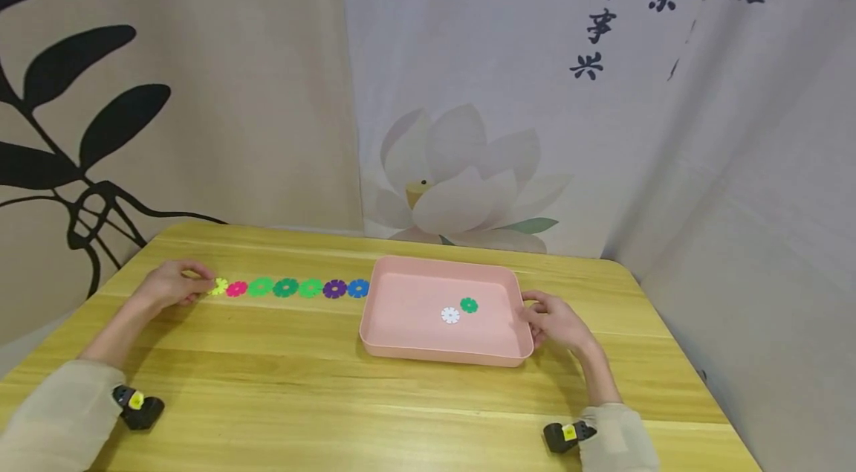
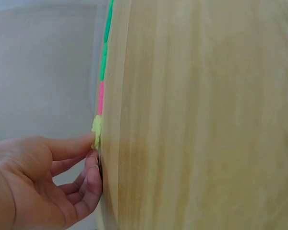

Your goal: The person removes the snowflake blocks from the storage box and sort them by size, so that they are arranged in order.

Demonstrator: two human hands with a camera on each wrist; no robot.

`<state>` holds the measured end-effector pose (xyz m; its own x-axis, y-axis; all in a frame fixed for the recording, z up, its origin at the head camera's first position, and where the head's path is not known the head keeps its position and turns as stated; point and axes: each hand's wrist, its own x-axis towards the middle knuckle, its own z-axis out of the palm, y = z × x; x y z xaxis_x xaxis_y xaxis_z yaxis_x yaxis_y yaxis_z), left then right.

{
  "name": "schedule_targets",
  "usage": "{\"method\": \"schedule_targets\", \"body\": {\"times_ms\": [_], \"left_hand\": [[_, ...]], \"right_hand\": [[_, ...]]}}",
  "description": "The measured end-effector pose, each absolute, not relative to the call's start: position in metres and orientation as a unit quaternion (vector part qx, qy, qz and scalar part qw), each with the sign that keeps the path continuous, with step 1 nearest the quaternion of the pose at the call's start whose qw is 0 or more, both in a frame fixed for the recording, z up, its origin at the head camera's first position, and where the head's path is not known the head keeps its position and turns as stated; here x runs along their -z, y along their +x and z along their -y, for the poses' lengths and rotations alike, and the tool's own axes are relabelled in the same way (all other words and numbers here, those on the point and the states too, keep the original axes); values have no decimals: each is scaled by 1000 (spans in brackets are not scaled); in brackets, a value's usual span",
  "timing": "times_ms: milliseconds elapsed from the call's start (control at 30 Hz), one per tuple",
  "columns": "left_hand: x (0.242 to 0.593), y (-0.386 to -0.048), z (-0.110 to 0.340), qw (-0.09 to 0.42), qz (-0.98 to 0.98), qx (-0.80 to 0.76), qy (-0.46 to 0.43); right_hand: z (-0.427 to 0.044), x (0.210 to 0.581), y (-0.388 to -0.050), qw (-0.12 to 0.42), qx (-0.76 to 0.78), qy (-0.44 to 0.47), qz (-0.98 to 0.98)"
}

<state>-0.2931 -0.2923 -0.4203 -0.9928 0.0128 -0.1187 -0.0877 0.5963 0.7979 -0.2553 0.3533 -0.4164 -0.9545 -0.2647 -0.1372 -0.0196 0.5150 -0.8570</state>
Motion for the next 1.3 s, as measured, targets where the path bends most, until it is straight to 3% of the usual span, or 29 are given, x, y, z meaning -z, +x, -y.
{"method": "schedule_targets", "body": {"times_ms": [567,1300], "left_hand": [[410,-289,279,52,-885,-462,-7],[392,-290,143,46,-853,-510,104]], "right_hand": [[-352,414,-254,126,490,-93,-857],[-353,413,-254,129,488,-94,-858]]}}
